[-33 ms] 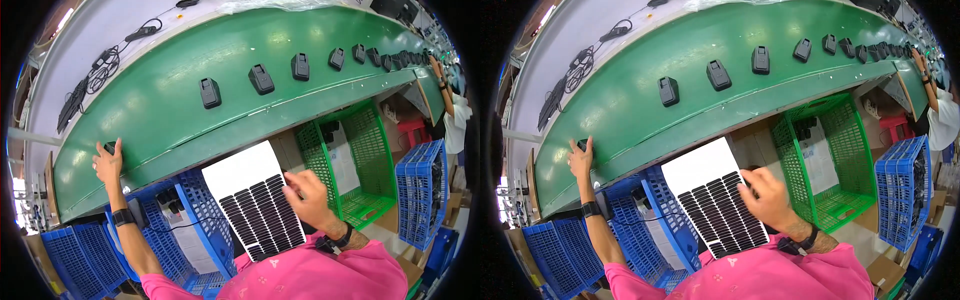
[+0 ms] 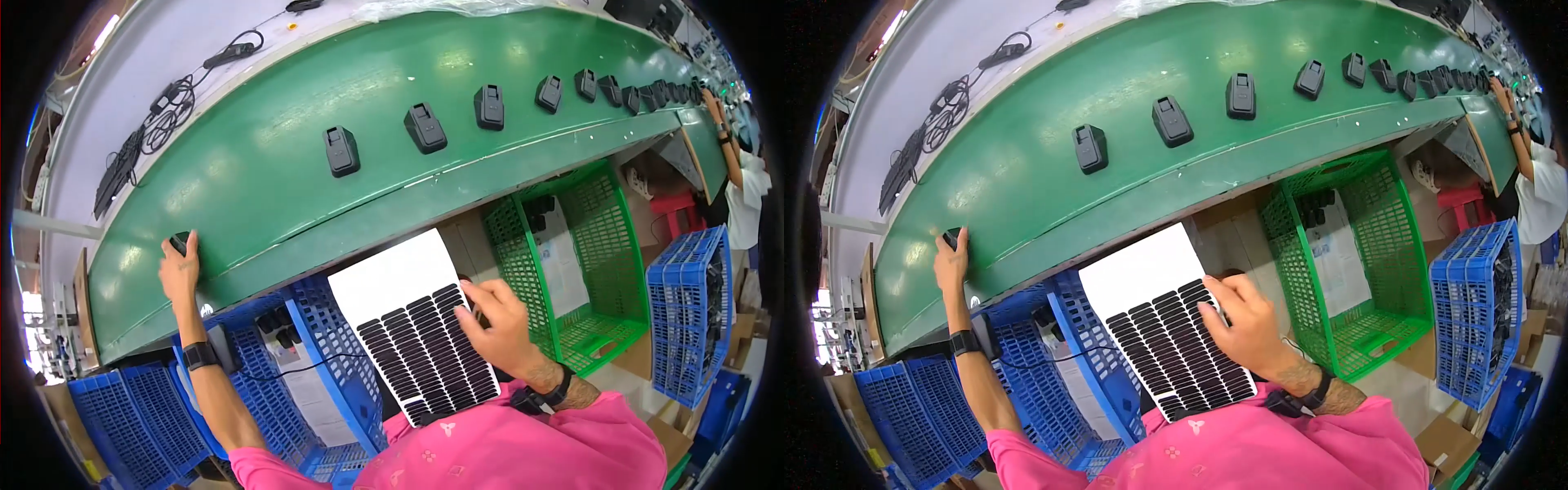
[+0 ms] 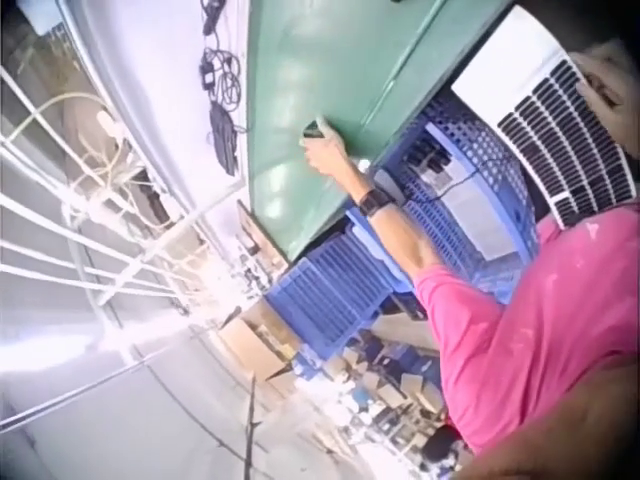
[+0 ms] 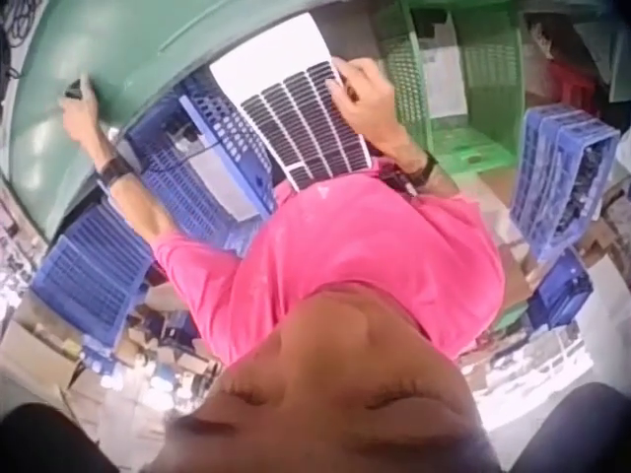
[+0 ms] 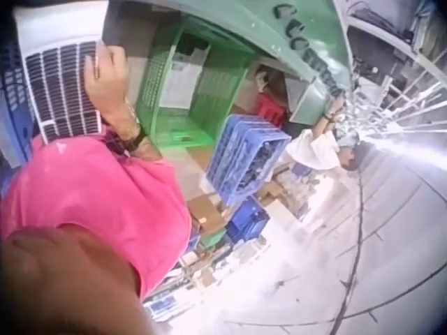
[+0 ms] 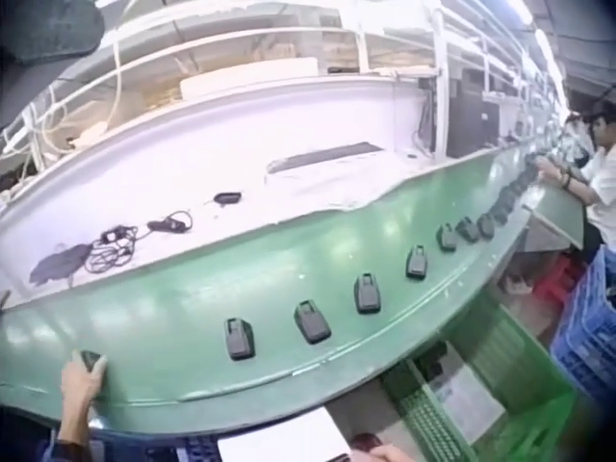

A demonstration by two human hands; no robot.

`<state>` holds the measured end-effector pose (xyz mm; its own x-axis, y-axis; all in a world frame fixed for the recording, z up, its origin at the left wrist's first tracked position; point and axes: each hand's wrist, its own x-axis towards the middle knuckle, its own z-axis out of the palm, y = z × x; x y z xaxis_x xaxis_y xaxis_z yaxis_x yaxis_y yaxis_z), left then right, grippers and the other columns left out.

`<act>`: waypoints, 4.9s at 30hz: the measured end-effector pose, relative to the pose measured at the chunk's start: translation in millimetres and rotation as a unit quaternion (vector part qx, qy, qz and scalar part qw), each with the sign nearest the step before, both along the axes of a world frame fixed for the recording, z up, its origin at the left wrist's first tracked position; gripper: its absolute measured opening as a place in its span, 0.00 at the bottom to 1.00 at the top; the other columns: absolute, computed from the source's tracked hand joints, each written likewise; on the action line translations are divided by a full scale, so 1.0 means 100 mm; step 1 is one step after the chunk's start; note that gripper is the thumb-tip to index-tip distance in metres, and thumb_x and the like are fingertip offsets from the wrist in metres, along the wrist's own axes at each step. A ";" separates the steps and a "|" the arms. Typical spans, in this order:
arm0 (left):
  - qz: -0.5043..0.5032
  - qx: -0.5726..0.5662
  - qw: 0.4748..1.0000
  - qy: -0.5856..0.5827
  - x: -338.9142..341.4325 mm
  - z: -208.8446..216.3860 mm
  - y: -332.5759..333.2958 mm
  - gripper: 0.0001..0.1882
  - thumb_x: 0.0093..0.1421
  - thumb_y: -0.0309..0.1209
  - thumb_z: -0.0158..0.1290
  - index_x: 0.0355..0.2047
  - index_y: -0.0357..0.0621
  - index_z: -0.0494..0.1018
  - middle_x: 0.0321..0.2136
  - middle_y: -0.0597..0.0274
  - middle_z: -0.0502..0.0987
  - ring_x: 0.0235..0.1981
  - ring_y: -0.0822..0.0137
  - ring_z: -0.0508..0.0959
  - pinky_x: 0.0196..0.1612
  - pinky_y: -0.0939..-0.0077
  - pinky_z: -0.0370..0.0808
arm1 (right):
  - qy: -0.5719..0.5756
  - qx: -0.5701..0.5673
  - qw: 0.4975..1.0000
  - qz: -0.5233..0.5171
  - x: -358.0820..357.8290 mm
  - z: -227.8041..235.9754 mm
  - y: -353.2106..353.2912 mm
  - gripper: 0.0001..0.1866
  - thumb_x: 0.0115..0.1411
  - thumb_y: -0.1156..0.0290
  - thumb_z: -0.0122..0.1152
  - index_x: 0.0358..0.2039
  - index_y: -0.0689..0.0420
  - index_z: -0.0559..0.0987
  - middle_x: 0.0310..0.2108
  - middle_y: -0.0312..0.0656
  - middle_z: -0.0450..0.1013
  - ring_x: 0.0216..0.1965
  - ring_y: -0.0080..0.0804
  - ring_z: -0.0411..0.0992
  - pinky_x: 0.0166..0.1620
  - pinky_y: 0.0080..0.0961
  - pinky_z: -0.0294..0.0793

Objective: The person peels a black adhesive strip from a sheet, applies it to the back of a white electronic device, and presses it down. After repeating this for several devices, they place the finished items onto a green conveyor belt.

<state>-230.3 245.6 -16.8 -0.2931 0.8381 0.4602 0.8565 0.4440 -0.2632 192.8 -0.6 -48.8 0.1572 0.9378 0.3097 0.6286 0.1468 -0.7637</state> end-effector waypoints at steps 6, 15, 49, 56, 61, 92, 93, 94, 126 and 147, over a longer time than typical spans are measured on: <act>-0.197 0.002 0.859 -0.472 0.24 0.00 -0.17 0.29 0.63 0.45 0.45 0.58 0.43 0.54 0.33 0.49 0.74 0.32 0.56 0.76 0.36 0.71 0.72 | -0.077 -0.003 0.997 -0.027 -0.07 -0.13 -0.01 0.17 0.49 0.77 0.64 0.41 0.66 0.76 0.31 0.45 0.69 0.28 0.37 0.69 0.29 0.26 0.69; -0.345 -0.072 0.282 -0.892 1.89 -0.06 -1.85 0.29 0.59 0.30 0.52 0.56 0.54 0.50 0.38 0.51 0.70 0.19 0.69 0.72 0.17 0.83 0.68 | -0.019 -0.019 0.999 -0.039 -0.16 -0.13 0.02 0.08 0.49 0.79 0.62 0.31 0.64 0.75 0.28 0.44 0.70 0.27 0.36 0.71 0.29 0.27 0.70; -0.252 -0.232 0.381 -0.859 2.32 0.11 -2.50 0.23 0.63 0.31 0.45 0.55 0.39 0.53 0.40 0.52 0.71 0.35 0.69 0.73 0.39 0.75 0.71 | 0.506 -0.247 0.824 0.072 -0.37 0.72 -0.02 0.04 0.54 0.85 0.56 0.30 0.70 0.70 0.20 0.39 0.71 0.18 0.14 0.67 0.22 0.15 0.71; -0.246 -0.233 0.369 -0.865 2.32 0.12 -2.50 0.23 0.64 0.32 0.45 0.56 0.39 0.53 0.42 0.51 0.71 0.40 0.65 0.74 0.44 0.73 0.70 | 0.547 -0.236 0.800 0.066 -0.40 0.73 -0.01 0.04 0.54 0.85 0.56 0.29 0.69 0.70 0.20 0.39 0.71 0.18 0.15 0.67 0.21 0.14 0.70; -0.250 -0.231 0.378 -0.861 2.32 0.12 -2.51 0.23 0.64 0.32 0.44 0.55 0.38 0.53 0.42 0.50 0.71 0.40 0.65 0.74 0.44 0.73 0.70 | 0.541 -0.240 0.803 0.072 -0.40 0.73 0.00 0.04 0.54 0.85 0.55 0.29 0.70 0.70 0.20 0.39 0.71 0.18 0.15 0.68 0.22 0.16 0.72; -0.155 -0.161 0.296 -0.929 2.40 0.02 -2.52 0.23 0.65 0.34 0.41 0.55 0.40 0.48 0.42 0.52 0.68 0.21 0.78 0.66 0.19 0.87 0.64 | 0.460 -0.186 0.866 -0.057 -0.39 0.47 -0.05 0.04 0.57 0.81 0.57 0.30 0.65 0.71 0.25 0.37 0.72 0.24 0.13 0.68 0.25 0.10 0.66; -0.165 -0.145 0.286 -0.933 2.39 0.01 -2.51 0.23 0.66 0.35 0.40 0.55 0.40 0.47 0.42 0.51 0.68 0.21 0.78 0.67 0.18 0.87 0.63 | 0.460 -0.185 0.866 -0.057 -0.37 0.45 -0.07 0.04 0.57 0.81 0.57 0.30 0.65 0.71 0.25 0.37 0.72 0.24 0.13 0.68 0.25 0.10 0.66; -0.163 -0.131 0.316 -0.926 2.43 0.00 -2.50 0.23 0.65 0.40 0.41 0.54 0.43 0.50 0.41 0.48 0.70 0.16 0.77 0.66 0.14 0.88 0.61 | 0.428 -0.202 0.880 -0.030 -0.36 0.43 -0.08 0.03 0.57 0.79 0.55 0.29 0.66 0.71 0.23 0.36 0.70 0.21 0.14 0.66 0.23 0.11 0.64; -0.151 -0.078 0.293 -0.941 1.96 -0.21 -2.64 0.48 0.56 0.69 0.26 0.61 0.39 0.47 0.42 0.50 0.67 0.35 0.61 0.72 0.33 0.71 0.70 | -0.046 -0.018 0.995 0.082 -0.70 -0.10 0.17 0.08 0.47 0.81 0.63 0.30 0.62 0.75 0.31 0.43 0.66 0.31 0.36 0.67 0.32 0.25 0.67; -0.197 -0.119 0.268 -0.936 2.09 -0.20 -2.60 0.32 0.57 0.39 0.54 0.54 0.30 0.57 0.54 0.46 0.61 0.36 0.63 0.74 0.32 0.76 0.76 | 0.278 -0.176 0.938 0.109 -0.50 0.14 0.05 0.06 0.52 0.79 0.62 0.30 0.65 0.75 0.25 0.38 0.70 0.23 0.19 0.67 0.26 0.16 0.67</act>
<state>-21.6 -14.2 -36.5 0.3073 0.9142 -0.2643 -0.4439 0.3834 0.8099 143.1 4.4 -35.1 -0.0038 0.9952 -0.0978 0.1033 -0.0969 -0.9899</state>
